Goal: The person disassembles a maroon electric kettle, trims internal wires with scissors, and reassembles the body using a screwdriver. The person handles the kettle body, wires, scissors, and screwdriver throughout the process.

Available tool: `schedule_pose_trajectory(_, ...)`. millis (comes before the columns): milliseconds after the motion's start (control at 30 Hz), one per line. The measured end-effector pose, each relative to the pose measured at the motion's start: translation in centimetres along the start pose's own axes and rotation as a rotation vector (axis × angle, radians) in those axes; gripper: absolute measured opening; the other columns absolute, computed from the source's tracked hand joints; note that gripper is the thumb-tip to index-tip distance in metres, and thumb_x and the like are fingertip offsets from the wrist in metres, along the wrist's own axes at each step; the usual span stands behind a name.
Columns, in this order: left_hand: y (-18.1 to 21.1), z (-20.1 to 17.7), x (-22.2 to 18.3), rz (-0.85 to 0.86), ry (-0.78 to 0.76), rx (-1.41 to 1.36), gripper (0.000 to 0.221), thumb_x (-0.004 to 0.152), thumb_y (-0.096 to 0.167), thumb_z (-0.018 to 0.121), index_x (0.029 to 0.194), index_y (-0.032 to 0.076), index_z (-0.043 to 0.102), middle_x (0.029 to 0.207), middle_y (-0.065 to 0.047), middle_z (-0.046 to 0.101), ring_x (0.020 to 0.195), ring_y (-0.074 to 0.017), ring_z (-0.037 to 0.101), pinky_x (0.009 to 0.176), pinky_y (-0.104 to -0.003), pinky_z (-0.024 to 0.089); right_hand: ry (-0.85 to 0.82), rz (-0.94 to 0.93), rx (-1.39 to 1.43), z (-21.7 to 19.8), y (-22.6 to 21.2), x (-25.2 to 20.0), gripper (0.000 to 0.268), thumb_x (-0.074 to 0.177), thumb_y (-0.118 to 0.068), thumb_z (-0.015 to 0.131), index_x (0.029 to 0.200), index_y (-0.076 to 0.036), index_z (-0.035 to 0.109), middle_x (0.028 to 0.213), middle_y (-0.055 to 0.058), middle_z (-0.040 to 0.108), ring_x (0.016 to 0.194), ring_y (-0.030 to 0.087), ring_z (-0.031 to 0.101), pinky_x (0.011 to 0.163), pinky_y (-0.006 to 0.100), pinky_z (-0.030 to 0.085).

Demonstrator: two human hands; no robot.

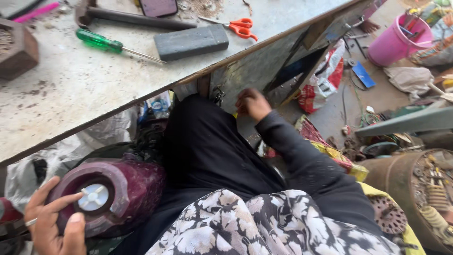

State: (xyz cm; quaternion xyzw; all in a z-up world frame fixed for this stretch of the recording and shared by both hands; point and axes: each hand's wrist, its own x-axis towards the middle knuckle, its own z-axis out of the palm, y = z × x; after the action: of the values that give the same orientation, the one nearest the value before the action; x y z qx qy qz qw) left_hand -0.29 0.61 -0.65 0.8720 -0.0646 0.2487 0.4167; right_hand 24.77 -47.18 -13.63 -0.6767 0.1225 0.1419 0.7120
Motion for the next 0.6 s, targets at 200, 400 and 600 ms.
schedule_pose_trajectory(200,2.5,0.0,0.0,-0.081,0.014,-0.079,0.034,0.081,0.012,0.053,0.111,0.003,0.066,0.146,-0.024,0.050,0.143,-0.0288,0.044,0.125,-0.043,0.032,0.201,-0.296,-0.877,3.1,4.1,6.0,0.040,0.091,-0.033,0.073,0.119,-0.005,0.066,0.097,0.019,0.072,0.089,0.034,0.071,0.077,0.046,0.057)
schedule_pose_trajectory(400,2.4,-0.6,-0.5,-0.039,-0.001,-0.037,0.037,0.081,0.009,0.053,0.116,0.002,0.067,0.146,-0.023,0.051,0.144,-0.0276,0.045,0.126,-0.040,0.032,0.274,-0.353,-1.051,4.8,3.6,8.0,0.030,0.094,-0.034,0.064,0.116,-0.016,0.073,0.108,0.017,0.072,0.099,0.041,0.068,0.083,0.050,0.053)
schedule_pose_trajectory(600,1.8,-0.7,-0.5,-0.038,-0.013,-0.038,0.032,0.083,0.010,0.055,0.111,0.002,0.067,0.146,-0.024,0.052,0.144,-0.0278,0.045,0.127,-0.040,0.031,0.132,-0.399,-1.185,0.7,5.0,5.8,0.026,0.095,-0.035,0.062,0.105,-0.016,0.077,0.103,0.014,0.075,0.097,0.037,0.070,0.085,0.048,0.056)
